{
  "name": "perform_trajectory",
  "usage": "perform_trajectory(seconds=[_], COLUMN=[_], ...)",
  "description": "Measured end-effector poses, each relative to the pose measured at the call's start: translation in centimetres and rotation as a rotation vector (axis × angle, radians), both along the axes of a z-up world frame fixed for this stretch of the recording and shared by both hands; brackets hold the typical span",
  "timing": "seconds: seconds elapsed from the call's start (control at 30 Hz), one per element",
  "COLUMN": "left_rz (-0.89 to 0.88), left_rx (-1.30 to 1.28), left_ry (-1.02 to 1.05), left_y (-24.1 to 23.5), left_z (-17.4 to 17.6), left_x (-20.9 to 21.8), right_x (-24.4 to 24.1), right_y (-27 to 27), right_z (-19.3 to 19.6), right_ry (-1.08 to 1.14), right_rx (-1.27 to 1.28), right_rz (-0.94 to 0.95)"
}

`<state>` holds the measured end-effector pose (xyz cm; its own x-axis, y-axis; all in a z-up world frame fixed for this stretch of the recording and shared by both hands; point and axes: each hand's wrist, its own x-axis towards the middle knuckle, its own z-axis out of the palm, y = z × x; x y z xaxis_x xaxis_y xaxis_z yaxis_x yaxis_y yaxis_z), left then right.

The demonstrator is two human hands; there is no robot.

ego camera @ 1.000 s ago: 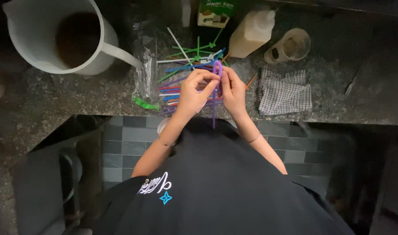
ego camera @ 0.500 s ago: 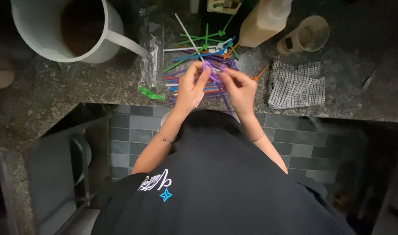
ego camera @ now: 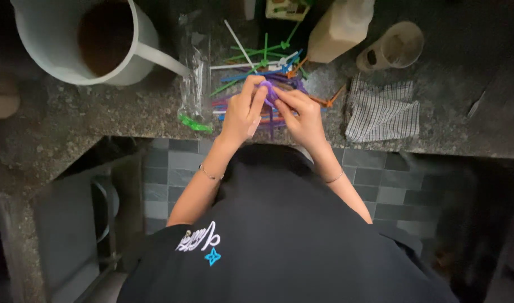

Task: Knotting colorful plastic straws on a counter.

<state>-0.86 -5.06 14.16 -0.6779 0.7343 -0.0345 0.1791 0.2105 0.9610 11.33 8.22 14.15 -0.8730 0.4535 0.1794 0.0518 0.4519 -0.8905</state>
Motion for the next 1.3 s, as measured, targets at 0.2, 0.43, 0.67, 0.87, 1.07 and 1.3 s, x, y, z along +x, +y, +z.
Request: perform_trajectory(seconds=[0.2, 0.43, 0.67, 0.87, 1.07, 1.3], left_rz=[0.044, 0.038, -0.006, -0.070, -0.087, -0.120], left_rx=[0.310, 0.367, 0.437, 0.332, 0.291, 0.423], left_ry=[-0.562, -1.021, -0.516, -0.425, -0.916, -0.326], left_y=[1.6, 2.4, 2.6, 2.8, 3.2, 2.5], left_z=[-4.7, -6.2, -6.0, -5.9, -4.9, -7.6], left_x=[-1.6, -1.4, -1.8, -2.4, -1.6, 0.1], right_x=[-0.1, -0.6, -0.5, -0.1, -0.2, -0.6], right_y=[1.9, 2.2, 3.3, 3.5, 3.0, 1.4], right_z=[-1.1, -0.9, -3.4, -3.0, -4.3, -8.3], right_ry=[-0.069, -0.138, -0.015, -0.111, -0.023, 0.089], right_rx=[-0.097, -0.267, -0.560, -0.318, -0.535, -1.054], right_rz=[-0.059, 0.039, -0.163, -0.058, -0.028, -0.132])
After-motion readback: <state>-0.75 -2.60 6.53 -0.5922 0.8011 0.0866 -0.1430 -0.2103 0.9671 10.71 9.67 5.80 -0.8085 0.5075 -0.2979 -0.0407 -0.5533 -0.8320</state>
